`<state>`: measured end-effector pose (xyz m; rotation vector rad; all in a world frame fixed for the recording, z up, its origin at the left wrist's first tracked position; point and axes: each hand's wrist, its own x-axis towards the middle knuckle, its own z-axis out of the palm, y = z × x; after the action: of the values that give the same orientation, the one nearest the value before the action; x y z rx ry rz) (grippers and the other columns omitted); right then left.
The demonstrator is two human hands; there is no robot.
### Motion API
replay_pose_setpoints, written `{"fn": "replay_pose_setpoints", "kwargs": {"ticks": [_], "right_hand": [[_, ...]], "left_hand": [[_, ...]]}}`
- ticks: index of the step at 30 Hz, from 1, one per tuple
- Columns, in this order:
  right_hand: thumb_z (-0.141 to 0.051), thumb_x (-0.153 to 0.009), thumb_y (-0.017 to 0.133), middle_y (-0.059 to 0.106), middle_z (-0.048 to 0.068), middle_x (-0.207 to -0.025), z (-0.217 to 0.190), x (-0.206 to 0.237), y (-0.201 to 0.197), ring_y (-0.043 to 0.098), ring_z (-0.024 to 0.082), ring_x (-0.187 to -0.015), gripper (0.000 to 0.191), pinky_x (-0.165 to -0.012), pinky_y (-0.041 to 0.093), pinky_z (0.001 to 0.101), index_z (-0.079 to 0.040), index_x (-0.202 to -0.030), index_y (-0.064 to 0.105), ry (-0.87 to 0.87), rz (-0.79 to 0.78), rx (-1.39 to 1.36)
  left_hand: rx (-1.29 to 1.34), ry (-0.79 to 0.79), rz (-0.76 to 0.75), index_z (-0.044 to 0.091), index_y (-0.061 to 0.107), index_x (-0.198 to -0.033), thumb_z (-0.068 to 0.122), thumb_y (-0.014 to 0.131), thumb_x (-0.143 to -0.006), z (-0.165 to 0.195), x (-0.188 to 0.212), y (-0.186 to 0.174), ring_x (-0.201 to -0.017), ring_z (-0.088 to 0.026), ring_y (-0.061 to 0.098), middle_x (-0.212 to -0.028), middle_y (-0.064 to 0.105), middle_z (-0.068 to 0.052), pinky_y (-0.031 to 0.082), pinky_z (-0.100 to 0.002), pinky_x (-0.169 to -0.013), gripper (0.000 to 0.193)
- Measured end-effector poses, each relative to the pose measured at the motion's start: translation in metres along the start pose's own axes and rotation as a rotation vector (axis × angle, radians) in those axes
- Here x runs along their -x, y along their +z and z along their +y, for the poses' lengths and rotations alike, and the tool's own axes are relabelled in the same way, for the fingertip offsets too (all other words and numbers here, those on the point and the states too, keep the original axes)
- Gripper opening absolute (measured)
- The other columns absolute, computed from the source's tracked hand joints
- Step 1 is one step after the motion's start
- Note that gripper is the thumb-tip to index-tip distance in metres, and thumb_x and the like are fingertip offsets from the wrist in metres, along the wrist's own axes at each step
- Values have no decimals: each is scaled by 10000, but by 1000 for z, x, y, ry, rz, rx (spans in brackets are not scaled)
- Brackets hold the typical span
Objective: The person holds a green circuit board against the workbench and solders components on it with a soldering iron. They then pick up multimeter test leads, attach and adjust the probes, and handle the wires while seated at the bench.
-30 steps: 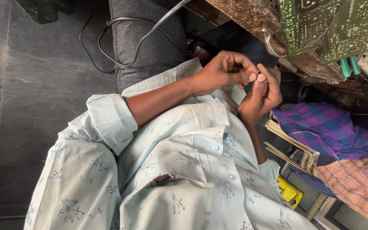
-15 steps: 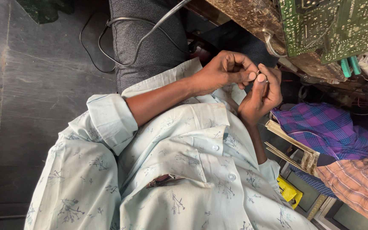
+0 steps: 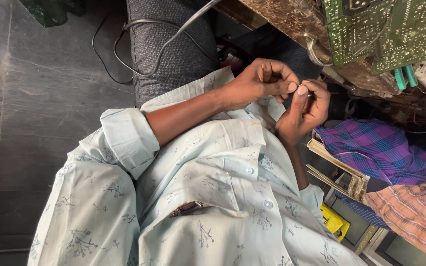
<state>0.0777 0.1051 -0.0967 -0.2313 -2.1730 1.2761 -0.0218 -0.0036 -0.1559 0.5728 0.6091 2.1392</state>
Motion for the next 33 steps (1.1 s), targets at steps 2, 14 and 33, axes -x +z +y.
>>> {"fn": "replay_pose_setpoints", "kwargs": {"ticks": [2,14,33], "right_hand": [[-75,-1090,617,580,54,-1068,0,0,0,536,102,-908,98,-823,448,246,13,-1127,595,-2,3,-9],[-52,-1076,605,573,58,-1070,3,1,-2,541,109,-907,73,-822,455,254,10,-1113,599,2,6,-13],[-24,-1047,658,608,88,-1129,8,6,-14,599,162,-907,65,-769,510,273,22,-1092,650,-77,-57,190]], "left_hand": [[10,-2,-3,21,720,-1101,186,688,-1036,0,0,0,-907,-92,709,-1006,748,-37,618,-278,-809,180],[4,14,-10,19,716,-1115,213,684,-1036,-2,-1,-1,-900,-94,711,-1010,746,-42,622,-273,-807,212],[80,72,-40,-5,683,-1155,181,644,-1093,-22,-1,-9,-917,-87,660,-1016,711,-32,588,-275,-834,200]]}}
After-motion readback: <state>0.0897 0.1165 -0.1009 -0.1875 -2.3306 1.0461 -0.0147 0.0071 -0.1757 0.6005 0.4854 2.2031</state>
